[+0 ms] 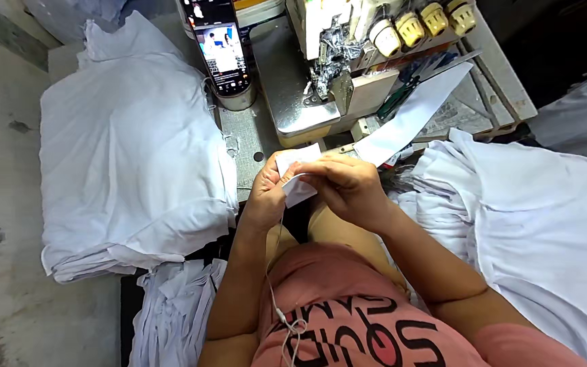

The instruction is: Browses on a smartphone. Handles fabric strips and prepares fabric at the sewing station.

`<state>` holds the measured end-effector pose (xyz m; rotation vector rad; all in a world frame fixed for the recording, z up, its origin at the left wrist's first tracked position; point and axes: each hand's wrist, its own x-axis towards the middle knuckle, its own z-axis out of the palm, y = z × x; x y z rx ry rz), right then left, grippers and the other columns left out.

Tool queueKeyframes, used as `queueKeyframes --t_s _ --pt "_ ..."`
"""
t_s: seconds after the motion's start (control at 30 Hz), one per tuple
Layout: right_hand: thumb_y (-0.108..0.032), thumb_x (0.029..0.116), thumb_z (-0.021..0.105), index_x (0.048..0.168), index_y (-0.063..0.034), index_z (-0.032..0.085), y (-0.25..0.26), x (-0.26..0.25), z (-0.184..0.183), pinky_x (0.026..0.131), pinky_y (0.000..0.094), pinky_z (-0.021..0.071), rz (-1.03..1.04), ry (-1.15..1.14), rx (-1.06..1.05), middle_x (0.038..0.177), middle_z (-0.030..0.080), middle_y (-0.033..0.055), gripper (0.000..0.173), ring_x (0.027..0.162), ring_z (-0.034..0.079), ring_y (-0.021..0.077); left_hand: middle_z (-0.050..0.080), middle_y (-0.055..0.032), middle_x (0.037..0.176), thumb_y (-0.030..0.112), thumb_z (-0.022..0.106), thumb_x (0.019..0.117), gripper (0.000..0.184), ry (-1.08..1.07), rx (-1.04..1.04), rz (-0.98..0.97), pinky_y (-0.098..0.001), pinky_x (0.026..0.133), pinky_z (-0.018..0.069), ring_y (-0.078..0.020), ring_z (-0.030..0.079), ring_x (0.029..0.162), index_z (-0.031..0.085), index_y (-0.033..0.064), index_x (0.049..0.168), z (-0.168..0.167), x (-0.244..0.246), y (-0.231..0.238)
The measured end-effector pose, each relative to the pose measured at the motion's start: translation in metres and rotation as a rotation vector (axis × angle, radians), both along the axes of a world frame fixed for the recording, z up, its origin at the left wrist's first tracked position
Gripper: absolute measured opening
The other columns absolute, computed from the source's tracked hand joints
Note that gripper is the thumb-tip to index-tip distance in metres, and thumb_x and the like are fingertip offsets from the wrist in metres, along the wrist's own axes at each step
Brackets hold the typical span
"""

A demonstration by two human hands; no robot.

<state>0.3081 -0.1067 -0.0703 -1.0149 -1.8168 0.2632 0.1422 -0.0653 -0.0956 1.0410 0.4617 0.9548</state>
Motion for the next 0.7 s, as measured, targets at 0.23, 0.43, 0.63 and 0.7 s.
queueKeyframes --t_s 0.23,0.43,0.63,0.7 --pt "-0.004 0.0938 0.067 0.098 0.0042 0.076 0.005 0.002 -0.008 0.076 0.0165 0.0541 -0.025 0.121 -0.117 0.087 0.074 0.0099 0.013 0.08 0.068 0.0056 0.075 0.0077 0.102 0.002 0.046 0.1039 0.028 0.04 0.038 0.03 -0.0239 0.084 0.0597 -0.0018 0.07 0.092 0.068 0.0152 0.115 -0.007 0.003 0.001" --pt "-0.003 0.0937 0.068 0.097 0.005 0.072 0.008 0.004 -0.013 0.066 0.0111 0.0515 -0.027 0.262 -0.241 0.084 0.071 0.0069 0.01 0.07 0.062 -0.0021 0.074 0.0077 0.105 0.003 0.035 0.1051 0.037 0.088 0.046 0.01 -0.024 0.086 0.059 -0.0019 0.07 0.094 0.068 0.0137 0.119 -0.01 0.003 0.002" --pt "-0.003 0.0936 0.067 0.096 0.004 0.07 0.009 0.003 -0.018 0.059 0.0111 0.0489 -0.047 0.32 -0.297 0.078 0.069 0.0046 0.008 0.062 0.057 -0.003 0.075 0.0115 0.107 0.043 0.047 0.107 0.031 0.037 0.003 -0.031 -0.0246 0.09 0.0576 -0.0013 0.07 0.1 0.072 0.0264 0.116 -0.013 -0.001 0.003" --pt "-0.003 0.0941 0.067 0.097 0.0035 0.069 0.008 0.002 -0.019 0.059 0.011 0.0496 -0.045 0.342 -0.324 0.078 0.068 0.0039 0.007 0.062 0.057 -0.0031 0.074 0.0144 0.103 0.04 0.05 0.1067 0.025 0.123 0.085 -0.04 -0.0225 0.086 0.0585 0.0015 0.07 0.095 0.07 0.0271 0.115 -0.014 -0.003 0.006"
